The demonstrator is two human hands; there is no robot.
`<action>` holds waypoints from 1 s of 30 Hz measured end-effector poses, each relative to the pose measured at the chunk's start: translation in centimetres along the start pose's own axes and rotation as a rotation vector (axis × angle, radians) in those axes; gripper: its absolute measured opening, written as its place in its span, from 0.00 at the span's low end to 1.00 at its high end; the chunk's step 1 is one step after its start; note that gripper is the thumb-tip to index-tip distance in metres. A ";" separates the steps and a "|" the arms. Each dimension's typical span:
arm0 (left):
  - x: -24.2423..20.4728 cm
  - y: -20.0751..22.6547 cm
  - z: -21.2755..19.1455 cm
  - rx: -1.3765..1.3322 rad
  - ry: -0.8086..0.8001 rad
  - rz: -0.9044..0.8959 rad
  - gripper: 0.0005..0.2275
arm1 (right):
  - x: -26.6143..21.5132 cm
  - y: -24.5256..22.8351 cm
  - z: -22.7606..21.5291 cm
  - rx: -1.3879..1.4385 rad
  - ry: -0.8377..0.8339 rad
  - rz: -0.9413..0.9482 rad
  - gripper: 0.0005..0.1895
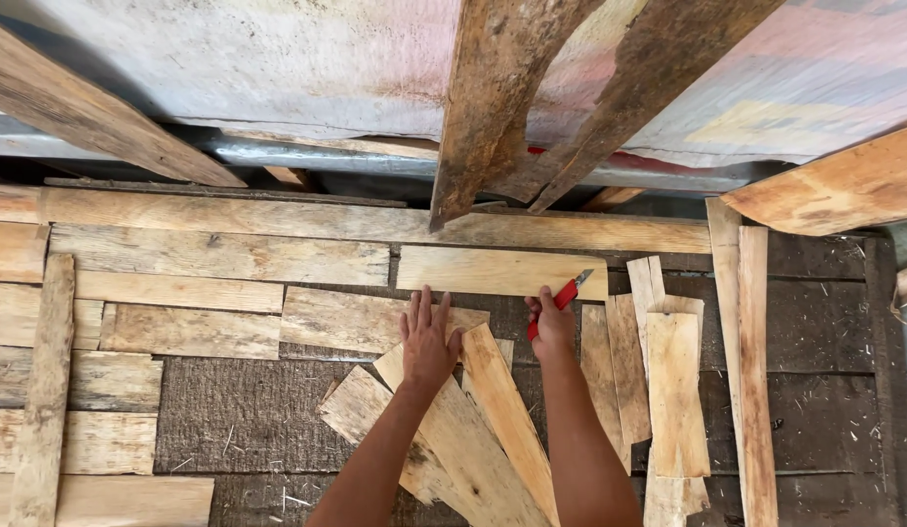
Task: Cutting and fitting wood planks for a surface using a utility knife.
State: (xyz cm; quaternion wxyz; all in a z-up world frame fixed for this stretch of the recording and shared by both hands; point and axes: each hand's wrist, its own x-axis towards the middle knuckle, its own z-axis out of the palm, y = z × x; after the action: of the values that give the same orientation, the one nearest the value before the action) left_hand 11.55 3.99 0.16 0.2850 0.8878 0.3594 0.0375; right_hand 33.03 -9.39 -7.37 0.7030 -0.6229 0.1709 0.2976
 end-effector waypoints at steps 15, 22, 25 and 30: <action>0.5 0.0 -0.4 0.135 -0.210 -0.104 0.33 | 1.6 0.7 0.9 -0.021 -0.055 0.046 0.08; 0.5 0.0 -0.3 0.131 -0.192 -0.102 0.33 | 2.4 1.5 0.3 0.001 -0.080 0.056 0.08; 0.6 0.3 -0.7 0.115 -0.200 -0.116 0.33 | 3.0 2.0 0.1 0.000 -0.085 0.048 0.08; 0.4 0.1 -0.3 0.114 -0.174 -0.098 0.34 | 3.1 1.9 0.1 -0.019 -0.097 0.040 0.07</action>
State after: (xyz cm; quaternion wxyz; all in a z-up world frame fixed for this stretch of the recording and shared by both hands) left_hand 11.83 4.37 0.39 0.2656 0.8839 0.3777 -0.0742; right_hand 34.15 -8.59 -10.69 0.6985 -0.6107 0.1463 0.3430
